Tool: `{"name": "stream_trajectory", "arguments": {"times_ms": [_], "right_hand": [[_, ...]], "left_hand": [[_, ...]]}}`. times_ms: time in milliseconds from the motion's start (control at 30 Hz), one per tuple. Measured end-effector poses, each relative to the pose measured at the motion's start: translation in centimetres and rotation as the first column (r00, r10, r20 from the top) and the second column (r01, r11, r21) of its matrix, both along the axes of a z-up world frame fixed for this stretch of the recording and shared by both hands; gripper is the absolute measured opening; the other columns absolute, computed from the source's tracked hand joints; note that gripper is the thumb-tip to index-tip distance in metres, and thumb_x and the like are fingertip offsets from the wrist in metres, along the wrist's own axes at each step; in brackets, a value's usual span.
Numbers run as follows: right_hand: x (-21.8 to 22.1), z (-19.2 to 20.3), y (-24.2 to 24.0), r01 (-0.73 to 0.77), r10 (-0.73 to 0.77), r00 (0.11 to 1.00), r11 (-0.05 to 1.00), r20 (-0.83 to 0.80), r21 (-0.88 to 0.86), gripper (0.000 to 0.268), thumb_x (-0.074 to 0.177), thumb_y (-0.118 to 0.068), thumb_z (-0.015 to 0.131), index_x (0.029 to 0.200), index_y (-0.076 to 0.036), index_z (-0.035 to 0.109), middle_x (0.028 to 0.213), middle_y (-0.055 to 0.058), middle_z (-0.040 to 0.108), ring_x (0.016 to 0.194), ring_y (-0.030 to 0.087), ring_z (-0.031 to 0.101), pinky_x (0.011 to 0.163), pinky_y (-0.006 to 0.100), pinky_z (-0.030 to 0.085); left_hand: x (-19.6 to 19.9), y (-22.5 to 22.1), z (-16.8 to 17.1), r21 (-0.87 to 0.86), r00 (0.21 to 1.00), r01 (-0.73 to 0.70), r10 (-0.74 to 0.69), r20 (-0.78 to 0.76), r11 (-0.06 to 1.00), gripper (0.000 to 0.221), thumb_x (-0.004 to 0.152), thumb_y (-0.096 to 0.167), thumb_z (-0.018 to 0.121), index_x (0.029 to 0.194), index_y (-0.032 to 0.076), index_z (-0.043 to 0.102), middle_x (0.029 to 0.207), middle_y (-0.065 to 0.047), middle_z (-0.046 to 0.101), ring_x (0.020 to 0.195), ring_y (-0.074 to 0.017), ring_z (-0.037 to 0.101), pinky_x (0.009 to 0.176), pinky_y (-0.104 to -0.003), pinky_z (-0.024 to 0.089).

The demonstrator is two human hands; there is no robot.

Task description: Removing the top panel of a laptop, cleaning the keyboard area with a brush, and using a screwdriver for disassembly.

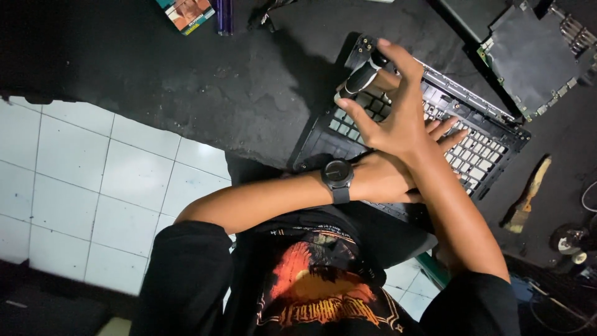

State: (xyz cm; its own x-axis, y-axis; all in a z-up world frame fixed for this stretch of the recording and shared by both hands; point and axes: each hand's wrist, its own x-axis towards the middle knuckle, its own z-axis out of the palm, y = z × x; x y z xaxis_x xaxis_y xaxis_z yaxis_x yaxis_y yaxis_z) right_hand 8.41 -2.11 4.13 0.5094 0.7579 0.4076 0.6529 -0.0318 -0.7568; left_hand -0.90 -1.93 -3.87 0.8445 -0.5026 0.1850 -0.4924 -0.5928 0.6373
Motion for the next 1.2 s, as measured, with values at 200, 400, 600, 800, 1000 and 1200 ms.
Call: {"name": "stream_trajectory", "arguments": {"times_ms": [200, 400, 600, 800, 1000, 1200], "right_hand": [[0.4, -2.1, -0.9, 0.002, -0.004, 0.989, 1.000, 0.150, 0.015, 0.081, 0.100, -0.013, 0.087, 0.152, 0.000, 0.027, 0.152, 0.020, 0.037, 0.146, 0.037, 0.045, 0.124, 0.048, 0.052], [0.3, 0.5, 0.2, -0.224, 0.222, 0.973, 0.973, 0.057, 0.046, 0.085, 0.106, -0.004, 0.082, 0.166, -0.022, 0.024, 0.125, 0.023, 0.070, 0.111, 0.033, 0.073, 0.109, 0.046, 0.063], [-2.0, 1.4, 0.7, 0.035, -0.031, 0.998, 0.997, 0.058, -0.068, 0.055, 0.086, -0.003, 0.090, 0.132, 0.002, 0.062, 0.094, 0.032, 0.070, 0.083, 0.056, 0.069, 0.069, 0.056, 0.053], [-4.2, 5.8, -8.7, 0.714, -0.750, 0.616, 0.661, 0.241, 0.231, 0.110, 0.081, -0.025, 0.110, 0.155, -0.025, 0.029, 0.160, -0.003, 0.034, 0.156, 0.020, 0.037, 0.140, 0.045, 0.030], [-12.8, -0.8, -15.8, 0.919, -0.944, 0.317, 0.284, -0.086, 0.272, 0.096, 0.104, -0.020, 0.093, 0.170, -0.043, 0.026, 0.180, -0.012, 0.023, 0.167, 0.034, 0.051, 0.128, 0.060, 0.082], [-16.0, -2.3, -15.3, 0.947, -0.951, 0.306, 0.309, 0.047, 0.089, 0.098, 0.100, -0.015, 0.095, 0.161, -0.020, 0.018, 0.167, 0.003, 0.020, 0.161, 0.025, 0.022, 0.143, 0.052, 0.016]], "left_hand": [[-0.2, -0.1, -0.4, -0.026, 1.000, -0.017, 0.017, -0.003, 1.000, 0.076, 0.099, 0.053, 0.064, 0.157, 0.010, 0.041, 0.164, -0.023, 0.036, 0.154, -0.0436, 0.029, 0.124, -0.053, 0.032], [-0.3, -0.7, -1.3, -0.055, 0.999, -0.007, 0.006, -0.034, 0.998, 0.076, 0.101, 0.058, 0.056, 0.155, 0.007, 0.041, 0.160, -0.024, 0.042, 0.150, -0.0428, 0.036, 0.123, -0.052, 0.030], [-0.2, -0.6, -1.5, -0.124, 0.995, -0.056, 0.045, -0.094, 0.991, 0.080, 0.100, 0.059, 0.059, 0.157, 0.007, 0.039, 0.166, -0.027, 0.023, 0.155, -0.0468, 0.024, 0.128, -0.053, 0.028], [1.8, 2.8, 5.4, -0.209, 0.999, 0.046, -0.042, 0.027, 0.977, 0.038, 0.097, 0.029, 0.076, 0.127, 0.007, 0.068, 0.146, -0.018, 0.044, 0.141, -0.0368, 0.038, 0.121, -0.053, 0.037], [1.8, 4.4, 5.7, -0.483, 0.989, -0.056, -0.018, -0.147, 0.874, 0.032, 0.123, 0.019, 0.046, 0.154, 0.022, 0.055, 0.175, 0.003, 0.015, 0.169, -0.0276, 0.019, 0.145, -0.057, 0.032], [-0.4, 8.5, 9.3, -0.166, 0.997, -0.069, 0.062, -0.049, 0.984, 0.036, 0.121, 0.019, 0.051, 0.157, 0.015, 0.055, 0.171, -0.002, 0.021, 0.165, -0.0305, 0.019, 0.143, -0.055, 0.015]]}}
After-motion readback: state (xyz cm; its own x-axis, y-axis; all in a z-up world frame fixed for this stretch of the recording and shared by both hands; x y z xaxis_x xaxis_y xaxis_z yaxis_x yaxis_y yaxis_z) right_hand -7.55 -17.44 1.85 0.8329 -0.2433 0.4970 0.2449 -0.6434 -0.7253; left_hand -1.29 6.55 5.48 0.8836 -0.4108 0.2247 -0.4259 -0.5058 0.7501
